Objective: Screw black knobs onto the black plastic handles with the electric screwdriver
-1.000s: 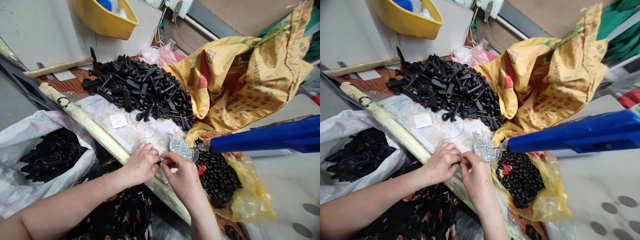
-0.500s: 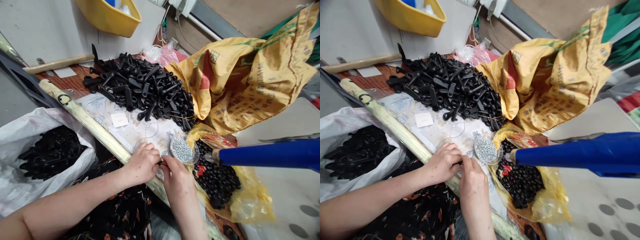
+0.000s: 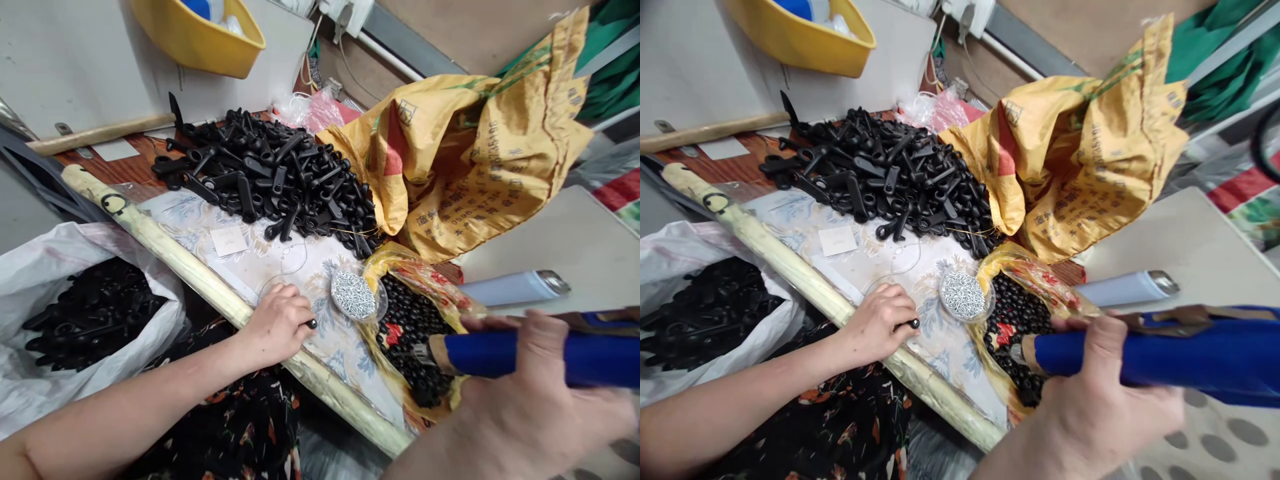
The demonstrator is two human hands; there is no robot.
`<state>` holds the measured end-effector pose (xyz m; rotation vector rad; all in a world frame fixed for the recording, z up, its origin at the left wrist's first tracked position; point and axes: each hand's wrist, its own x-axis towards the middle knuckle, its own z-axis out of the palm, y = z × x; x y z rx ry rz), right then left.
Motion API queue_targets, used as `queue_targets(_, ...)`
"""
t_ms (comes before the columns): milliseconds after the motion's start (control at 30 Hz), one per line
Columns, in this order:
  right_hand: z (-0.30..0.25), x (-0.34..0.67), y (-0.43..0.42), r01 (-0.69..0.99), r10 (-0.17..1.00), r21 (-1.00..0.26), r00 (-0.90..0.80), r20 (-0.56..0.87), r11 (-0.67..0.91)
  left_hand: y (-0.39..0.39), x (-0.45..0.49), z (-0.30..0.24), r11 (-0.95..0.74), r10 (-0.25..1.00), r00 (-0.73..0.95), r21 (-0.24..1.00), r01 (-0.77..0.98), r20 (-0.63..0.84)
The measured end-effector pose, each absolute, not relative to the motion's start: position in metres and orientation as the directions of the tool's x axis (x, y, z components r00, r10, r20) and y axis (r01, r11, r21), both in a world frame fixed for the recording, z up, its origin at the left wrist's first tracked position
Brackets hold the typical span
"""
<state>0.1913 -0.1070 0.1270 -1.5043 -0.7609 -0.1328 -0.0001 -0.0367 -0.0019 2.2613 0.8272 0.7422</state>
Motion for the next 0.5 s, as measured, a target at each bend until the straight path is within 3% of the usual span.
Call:
queue_targets(67,0.132,0.179,-0.098,0.514,0.199,-0.841,0.818,0.540,0.170,-0.037,0.000,-0.002,-0.621,0.703,0.652,0.694,0.366,0.285)
queue_targets(100,0.132,0.171,-0.096,0.498,0.182,-0.845,0.828,0.530,0.198,-0.037,0.000,-0.002,-0.623,0.700,0.656,0.691,0.367,0.283)
queue_targets(300,0.120,0.135,-0.098,0.180,0.613,-0.938,0.718,0.330,0.295,-0.036,-0.001,0.000,-0.630,0.695,0.659,0.685,0.365,0.288)
queue_targets(400,0.116,0.128,-0.089,0.062,0.655,-0.915,0.679,0.332,0.400,-0.036,-0.001,0.000,-0.637,0.685,0.669,0.683,0.358,0.289)
queue_targets(500,0.115,0.125,-0.080,0.051,0.662,-0.893,0.652,0.369,0.447,-0.036,-0.001,-0.001,-0.650,0.675,0.676,0.671,0.356,0.296)
